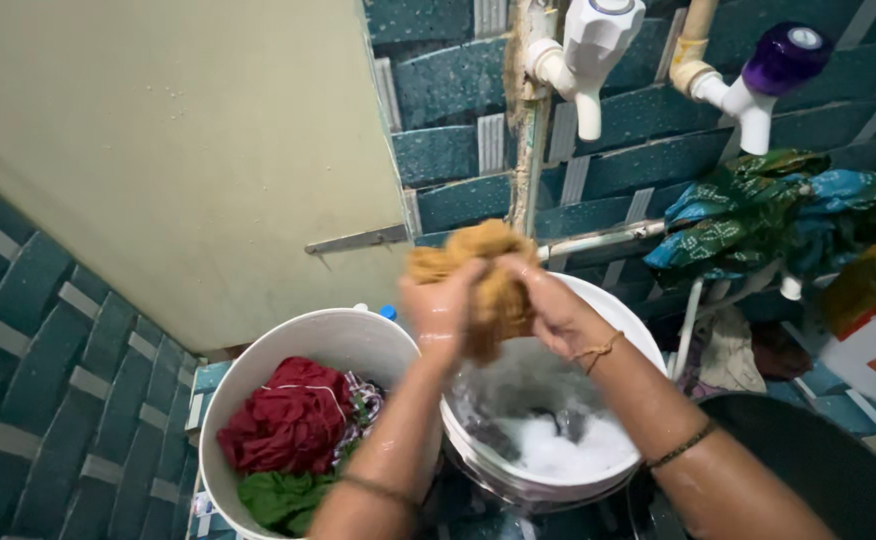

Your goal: The person washes several items of clothing by hand in a bucket of soapy water under a running tap, scrubbing and rinsing each garment before placing it into a second bucket.

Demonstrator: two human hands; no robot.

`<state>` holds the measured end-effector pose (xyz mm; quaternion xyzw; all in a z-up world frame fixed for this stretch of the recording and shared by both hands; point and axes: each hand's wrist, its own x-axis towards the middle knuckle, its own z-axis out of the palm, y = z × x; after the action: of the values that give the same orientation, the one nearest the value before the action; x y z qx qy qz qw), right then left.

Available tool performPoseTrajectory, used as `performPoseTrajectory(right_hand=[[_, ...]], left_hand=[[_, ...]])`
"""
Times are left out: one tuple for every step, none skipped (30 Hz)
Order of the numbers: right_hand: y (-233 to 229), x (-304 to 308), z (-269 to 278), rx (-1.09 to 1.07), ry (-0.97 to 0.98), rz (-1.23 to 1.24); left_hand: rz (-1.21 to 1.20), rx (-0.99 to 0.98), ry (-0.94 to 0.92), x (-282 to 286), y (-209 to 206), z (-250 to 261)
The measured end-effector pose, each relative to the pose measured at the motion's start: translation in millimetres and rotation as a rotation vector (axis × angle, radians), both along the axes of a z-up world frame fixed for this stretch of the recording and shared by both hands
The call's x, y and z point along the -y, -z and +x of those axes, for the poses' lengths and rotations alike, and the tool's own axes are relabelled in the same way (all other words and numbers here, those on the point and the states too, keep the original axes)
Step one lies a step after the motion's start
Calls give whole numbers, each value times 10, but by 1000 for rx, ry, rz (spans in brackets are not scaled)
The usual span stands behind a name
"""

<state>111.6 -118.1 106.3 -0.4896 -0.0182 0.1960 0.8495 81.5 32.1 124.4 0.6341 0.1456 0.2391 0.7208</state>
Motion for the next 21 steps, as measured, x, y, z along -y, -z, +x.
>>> performPoseTrajectory(right_hand=[[-133, -4, -46, 71, -173, -385], [-217, -11, -83, 143, -347, -770], [-241, 1, -116, 142, -347, -771], [-227, 55, -126, 372, -460, -910], [-175, 118, -127, 606, -565, -1040], [-94, 190, -124, 603, -562, -1038], [-2, 277, -117, 655, -649, -1236], [111, 335, -109, 702, -735, -1435], [246, 368, -106, 693, -728, -1437], [396, 392, -107, 597, -867, -1623], [564, 423, -118, 487, -1007, -1802], [748, 441, -131, 477, -1004, -1802], [936, 427, -125, 488, -1074, -1798], [1131, 404, -124, 500, -1144, -1793], [1324, 393, -136, 506, -1161, -1790], [1496, 393, -135, 504, -1157, -1801], [1647, 390, -127, 500, -1151, -1810], [1779, 388, -122, 504, -1137, -1822], [1897, 391, -136, 505, -1121, -1827], [1999, 363, -149, 511, -1102, -1823], [2066, 354, -147, 511, -1073, -1825]], left_hand=[[114, -68, -16, -269, -57, -55], [227, -137, -33, -559, -121, -128], [317, -187, 21, -840, -164, -248], [407, -237, 76, -1081, -192, -373], [633, -414, 127, -1278, -223, -451], [860, -592, 178, -1408, -221, -501], [864, -588, 186, -1439, -164, -521], [1014, -642, 226, -1442, -75, -538], [1162, -695, 269, -1428, 36, -551], [1166, -691, 279, -1346, 178, -541], [1192, -637, 325, -1169, 358, -529], [1218, -582, 369, -974, 533, -532], [1165, -431, 412, -791, 686, -552], [1107, -282, 452, -600, 826, -591], [1043, -259, 461, -392, 953, -647], [979, -237, 470, -208, 1047, -710], [979, -229, 477, -56, 1100, -762], [1090, -283, 486, 77, 1120, -811], [1199, -346, 491, 164, 1107, -847], [1196, -344, 496, 220, 1064, -869], [1244, -473, 533, 256, 1007, -909]])
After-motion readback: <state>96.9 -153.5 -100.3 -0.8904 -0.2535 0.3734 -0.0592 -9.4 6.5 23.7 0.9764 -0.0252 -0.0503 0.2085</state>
